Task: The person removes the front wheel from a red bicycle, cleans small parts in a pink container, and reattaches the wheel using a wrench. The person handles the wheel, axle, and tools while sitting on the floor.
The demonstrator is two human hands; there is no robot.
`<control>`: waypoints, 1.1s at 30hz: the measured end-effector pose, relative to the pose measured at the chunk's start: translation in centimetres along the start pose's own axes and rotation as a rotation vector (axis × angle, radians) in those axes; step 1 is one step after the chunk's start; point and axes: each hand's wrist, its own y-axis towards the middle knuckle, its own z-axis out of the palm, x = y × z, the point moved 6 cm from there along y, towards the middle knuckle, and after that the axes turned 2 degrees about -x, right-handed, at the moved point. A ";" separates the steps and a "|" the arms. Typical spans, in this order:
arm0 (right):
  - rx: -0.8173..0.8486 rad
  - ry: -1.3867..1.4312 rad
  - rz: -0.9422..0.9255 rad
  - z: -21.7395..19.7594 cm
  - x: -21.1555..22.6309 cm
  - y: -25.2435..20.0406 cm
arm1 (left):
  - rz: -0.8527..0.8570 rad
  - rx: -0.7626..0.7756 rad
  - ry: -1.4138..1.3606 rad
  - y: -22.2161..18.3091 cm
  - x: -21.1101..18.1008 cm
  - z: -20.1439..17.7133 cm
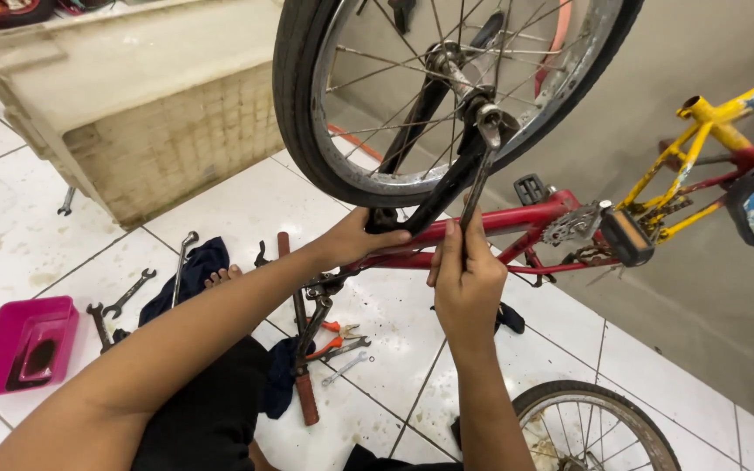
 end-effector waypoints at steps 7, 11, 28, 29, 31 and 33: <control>-0.020 -0.054 0.012 0.4 0.5 0.0 | 0.004 0.024 0.005 1.3 2.2 0.2; -0.003 -0.017 0.034 1.0 0.2 -0.2 | 0.022 0.014 0.015 1.0 1.6 0.4; -0.004 -0.292 -0.056 1.9 0.1 -0.5 | 0.049 0.006 0.044 0.2 0.1 0.8; 0.003 -0.250 -0.043 1.9 0.1 -0.4 | 0.056 -0.004 0.046 0.1 0.0 0.7; 0.009 -0.209 -0.030 1.7 -0.2 -0.3 | 0.063 -0.012 0.047 -0.1 -0.1 0.7; 0.020 -0.169 -0.012 1.6 -0.7 -0.1 | 0.038 -0.010 0.087 -0.1 -0.1 0.5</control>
